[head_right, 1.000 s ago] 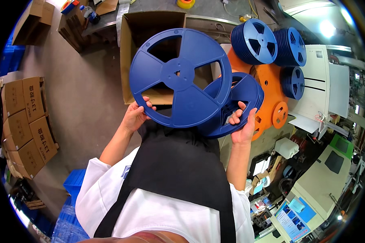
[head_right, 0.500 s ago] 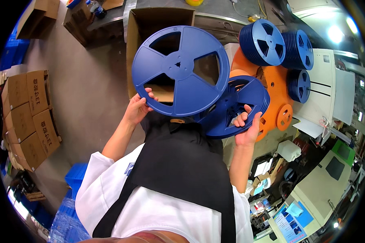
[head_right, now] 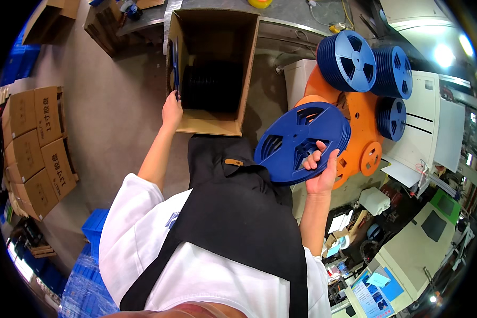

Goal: The person cleans plastic reels with a cloth and places them into a cardboard box.

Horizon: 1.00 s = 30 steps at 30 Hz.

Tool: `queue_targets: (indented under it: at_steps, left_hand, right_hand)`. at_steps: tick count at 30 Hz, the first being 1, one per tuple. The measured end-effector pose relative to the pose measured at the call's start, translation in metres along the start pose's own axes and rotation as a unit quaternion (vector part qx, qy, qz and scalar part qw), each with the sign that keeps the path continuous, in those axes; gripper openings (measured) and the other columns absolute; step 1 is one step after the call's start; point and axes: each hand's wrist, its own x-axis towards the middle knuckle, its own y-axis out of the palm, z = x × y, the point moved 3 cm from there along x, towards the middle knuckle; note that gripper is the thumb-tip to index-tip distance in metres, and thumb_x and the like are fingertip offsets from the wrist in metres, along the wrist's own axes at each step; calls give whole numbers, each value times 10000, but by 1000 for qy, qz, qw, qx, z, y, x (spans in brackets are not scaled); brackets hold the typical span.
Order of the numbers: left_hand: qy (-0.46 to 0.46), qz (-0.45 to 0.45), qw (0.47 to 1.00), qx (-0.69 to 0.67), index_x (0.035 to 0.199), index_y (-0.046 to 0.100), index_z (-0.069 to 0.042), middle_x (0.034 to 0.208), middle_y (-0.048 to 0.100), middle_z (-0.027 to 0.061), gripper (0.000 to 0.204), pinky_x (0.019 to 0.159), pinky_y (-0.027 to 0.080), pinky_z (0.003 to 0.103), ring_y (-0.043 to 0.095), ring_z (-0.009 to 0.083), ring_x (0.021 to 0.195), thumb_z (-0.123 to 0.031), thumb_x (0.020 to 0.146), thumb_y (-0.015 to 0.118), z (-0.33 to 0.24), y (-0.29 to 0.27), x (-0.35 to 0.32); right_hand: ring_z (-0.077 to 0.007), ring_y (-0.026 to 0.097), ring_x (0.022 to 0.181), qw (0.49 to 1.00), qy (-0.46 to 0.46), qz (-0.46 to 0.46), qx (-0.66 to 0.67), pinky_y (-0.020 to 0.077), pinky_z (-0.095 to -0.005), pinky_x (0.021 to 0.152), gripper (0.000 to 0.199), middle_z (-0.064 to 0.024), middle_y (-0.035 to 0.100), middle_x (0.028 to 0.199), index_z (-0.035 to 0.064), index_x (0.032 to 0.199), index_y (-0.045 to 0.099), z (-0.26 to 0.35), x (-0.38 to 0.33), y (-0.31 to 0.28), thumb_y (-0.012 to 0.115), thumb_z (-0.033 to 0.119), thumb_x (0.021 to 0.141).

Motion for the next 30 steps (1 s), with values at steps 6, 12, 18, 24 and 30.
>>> queue_targets:
  at_steps: [6, 12, 18, 24, 30]
  left_hand:
    - [-103, 89, 991, 1, 1428, 199, -10, 1387, 368, 241, 738, 1031, 350, 401, 387, 384, 1262, -236, 864, 618, 52, 49, 11]
    - [-37, 136, 986, -85, 1425, 278, -63, 1405, 387, 185, 656, 1049, 333, 378, 378, 340, 1289, -241, 882, 600, 24, 41, -25]
    - [27, 69, 975, -211, 1424, 294, -82, 1436, 356, 142, 606, 1045, 344, 358, 386, 299, 1297, -99, 886, 572, -44, 0, -56]
    - [267, -51, 949, -162, 1417, 318, -95, 1455, 329, 126, 679, 1067, 322, 363, 380, 301, 1301, -66, 817, 637, -119, -60, -52]
    - [469, -12, 882, -31, 1263, 514, -103, 1354, 472, 100, 664, 1083, 312, 444, 396, 305, 1291, -64, 633, 722, -160, -93, -66]
  right_hand:
    - [-80, 352, 521, 999, -6, 30, 14, 326, -226, 505, 561, 15, 398, 643, -9, 1125, 525, -3, 0, 10, 408, 508, 942]
    - [-57, 273, 463, 984, -73, 142, 75, 247, -212, 457, 574, 46, 311, 585, 18, 1081, 531, 9, -3, 10, 499, 554, 879]
    - [-32, 267, 398, 941, -65, 281, 175, 240, -194, 425, 469, 67, 286, 523, 60, 998, 477, 25, -1, 17, 515, 516, 893]
    - [-18, 271, 359, 911, -19, 322, 256, 241, -185, 409, 431, 71, 283, 497, 66, 961, 456, 21, 2, 30, 518, 488, 905]
    - [-30, 283, 383, 905, 15, 329, 269, 257, -195, 416, 418, 62, 290, 515, 62, 948, 447, 15, 7, 47, 530, 469, 905]
